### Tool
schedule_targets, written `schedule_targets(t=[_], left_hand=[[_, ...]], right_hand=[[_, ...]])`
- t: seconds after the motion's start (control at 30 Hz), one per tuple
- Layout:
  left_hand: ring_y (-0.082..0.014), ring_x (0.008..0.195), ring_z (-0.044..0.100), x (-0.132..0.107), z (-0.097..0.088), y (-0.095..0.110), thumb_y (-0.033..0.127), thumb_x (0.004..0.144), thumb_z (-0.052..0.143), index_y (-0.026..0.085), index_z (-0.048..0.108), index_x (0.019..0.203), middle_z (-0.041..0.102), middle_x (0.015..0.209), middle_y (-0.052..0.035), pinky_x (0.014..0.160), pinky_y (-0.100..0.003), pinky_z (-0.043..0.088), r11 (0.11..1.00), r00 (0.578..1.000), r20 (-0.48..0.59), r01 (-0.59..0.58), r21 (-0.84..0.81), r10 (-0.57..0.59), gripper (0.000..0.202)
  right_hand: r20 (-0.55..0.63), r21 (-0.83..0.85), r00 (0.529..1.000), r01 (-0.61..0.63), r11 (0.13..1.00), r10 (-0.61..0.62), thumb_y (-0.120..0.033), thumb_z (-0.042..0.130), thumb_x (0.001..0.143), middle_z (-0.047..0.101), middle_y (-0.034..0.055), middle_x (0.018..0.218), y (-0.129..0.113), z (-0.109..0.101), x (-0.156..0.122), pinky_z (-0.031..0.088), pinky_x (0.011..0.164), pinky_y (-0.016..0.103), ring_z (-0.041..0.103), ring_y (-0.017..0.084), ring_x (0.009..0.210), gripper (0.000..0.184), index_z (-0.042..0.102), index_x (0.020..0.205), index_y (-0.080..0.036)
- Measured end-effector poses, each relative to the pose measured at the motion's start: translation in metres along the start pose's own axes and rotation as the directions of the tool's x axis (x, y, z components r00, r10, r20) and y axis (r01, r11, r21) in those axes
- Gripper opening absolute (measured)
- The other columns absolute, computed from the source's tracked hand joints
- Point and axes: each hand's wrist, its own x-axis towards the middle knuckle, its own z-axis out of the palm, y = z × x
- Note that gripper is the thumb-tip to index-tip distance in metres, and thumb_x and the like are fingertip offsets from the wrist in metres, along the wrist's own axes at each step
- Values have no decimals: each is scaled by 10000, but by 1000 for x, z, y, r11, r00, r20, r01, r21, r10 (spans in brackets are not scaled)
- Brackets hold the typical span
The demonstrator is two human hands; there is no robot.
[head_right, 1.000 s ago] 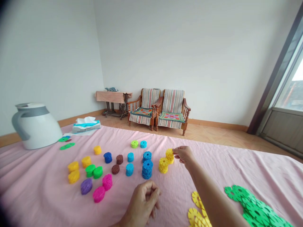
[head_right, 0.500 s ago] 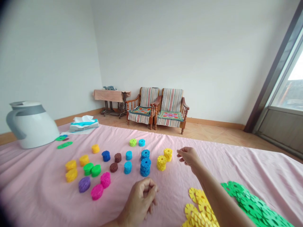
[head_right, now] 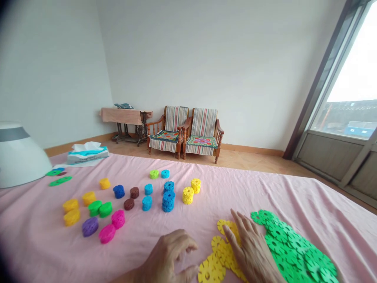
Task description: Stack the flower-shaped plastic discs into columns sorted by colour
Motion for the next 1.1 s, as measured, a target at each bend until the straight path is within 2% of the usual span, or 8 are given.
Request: schedule_targets(t=[0.13,0.33,0.4,0.57,0.7,0.83,0.97,1.1], left_hand=[[-256,996,525,2,4,-4,437,685,704,186,565,1080,601,1090,-96,894,-344,397,985,984,75,-165,42,162,489],[-288,1174,427,2,8,-14,568,727,610,176,361,1316,476,1291,-128,1006,-419,319,984,986,123,-130,121,115,750],[-309,1209,394,1,9,-17,587,720,603,168,294,1356,435,1329,-148,1015,-455,310,982,990,120,-92,162,73,822],[-339,1261,336,-1,11,-23,547,649,684,173,148,1414,344,1401,-171,1022,-503,306,982,999,39,-20,188,13,1006],[-329,1234,384,0,14,-31,471,685,672,154,163,1413,391,1370,-173,1010,-482,338,978,999,52,-15,207,4,943],[-267,1184,446,1,19,-40,247,824,526,198,185,1396,467,1321,-119,981,-443,377,959,998,52,-54,279,41,667],[-240,1146,479,2,20,-40,132,870,413,203,250,1368,507,1284,-97,958,-417,394,946,998,67,-23,323,2,529],[-248,1112,499,5,21,-39,164,896,398,186,313,1340,529,1256,-100,940,-421,405,942,995,88,4,334,-35,453]], right_hand=[[40,-41,992,125,991,-123,-449,449,817,495,72,1340,1,21,-6,313,1044,441,392,294,1262,443,555,1207,-266],[-29,-106,974,218,970,-223,-370,400,848,508,81,1324,-16,47,-2,343,1004,476,395,305,1254,372,578,1159,-271],[-73,-64,976,201,977,-206,-378,359,868,544,97,1278,-30,54,3,366,987,466,431,290,1226,380,579,1145,-238],[-118,209,993,33,977,-9,-420,278,902,591,118,1177,-77,59,21,424,938,391,523,235,1119,437,538,1154,-175],[-56,358,998,55,932,-38,-393,292,901,607,101,1099,-85,46,51,441,911,356,556,204,1053,380,534,1104,-182],[35,224,982,175,959,-187,-230,525,760,557,122,1119,-75,24,106,426,899,389,540,234,1037,378,492,1128,-153],[256,72,884,387,919,-392,-51,624,590,473,147,1215,-82,9,156,381,926,385,474,255,1108,675,436,1229,-157],[518,7,728,522,853,-450,2,633,544,487,105,1154,-97,12,179,414,831,345,503,240,1025,680,491,1172,-218]])
